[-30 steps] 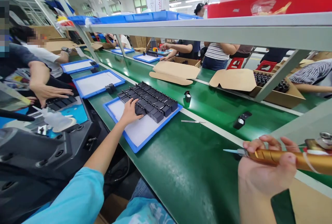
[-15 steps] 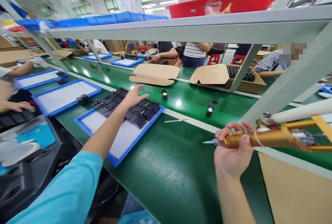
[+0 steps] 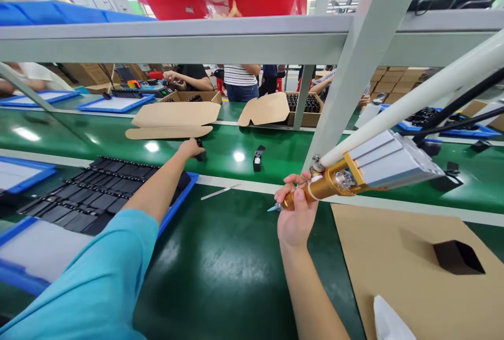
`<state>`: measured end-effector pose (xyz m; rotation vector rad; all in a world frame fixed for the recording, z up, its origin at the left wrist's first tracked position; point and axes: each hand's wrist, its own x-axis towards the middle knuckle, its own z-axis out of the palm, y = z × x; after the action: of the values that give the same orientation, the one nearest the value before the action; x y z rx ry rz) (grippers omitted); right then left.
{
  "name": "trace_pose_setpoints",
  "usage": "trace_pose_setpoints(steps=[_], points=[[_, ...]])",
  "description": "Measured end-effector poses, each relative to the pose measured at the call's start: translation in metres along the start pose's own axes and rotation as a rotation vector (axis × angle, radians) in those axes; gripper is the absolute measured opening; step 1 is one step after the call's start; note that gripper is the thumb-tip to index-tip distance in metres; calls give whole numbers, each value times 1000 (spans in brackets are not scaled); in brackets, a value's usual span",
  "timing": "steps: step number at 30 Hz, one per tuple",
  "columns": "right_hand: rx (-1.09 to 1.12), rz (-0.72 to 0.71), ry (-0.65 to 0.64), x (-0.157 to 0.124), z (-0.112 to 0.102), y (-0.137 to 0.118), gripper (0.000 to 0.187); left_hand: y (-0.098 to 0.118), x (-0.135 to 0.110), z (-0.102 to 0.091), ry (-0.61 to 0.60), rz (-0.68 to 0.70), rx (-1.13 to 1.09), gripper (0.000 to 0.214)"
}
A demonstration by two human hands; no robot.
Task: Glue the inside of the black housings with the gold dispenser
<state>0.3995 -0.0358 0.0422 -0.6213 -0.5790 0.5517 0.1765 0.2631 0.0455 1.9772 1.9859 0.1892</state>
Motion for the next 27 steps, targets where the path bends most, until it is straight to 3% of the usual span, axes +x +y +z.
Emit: trace_pose_setpoints(steps=[3,7,9,11,14,19,22,25,27], points=[[-15,-8,19,4,-3,-1,28,30,-40,21,-57,207,-24,59],[-19,-3,29,7,-4,-3,27,70,-124,75,-147,519,-76,60],[-14,3,29,7,-4,-4,28,84,-156,101,-171,600,-107,61],[-4,11,21,6,-2,-4,29,91,-170,117,-185,636,-152,60],[14,25,7,2,1,-3,31,84,-154,119,-218,633,-239,66],[14,38,-22,-5,7,-1,31,63,-80,100,-68,516,-374,102],[6,42,-37,-8,9,0,30,62,-46,99,-75,489,-438,114],[21,58,-43,-9,10,-1,31,62,-34,99,-98,464,-476,109],[32,64,-42,-9,10,-2,31,59,-40,97,-86,459,-484,110]])
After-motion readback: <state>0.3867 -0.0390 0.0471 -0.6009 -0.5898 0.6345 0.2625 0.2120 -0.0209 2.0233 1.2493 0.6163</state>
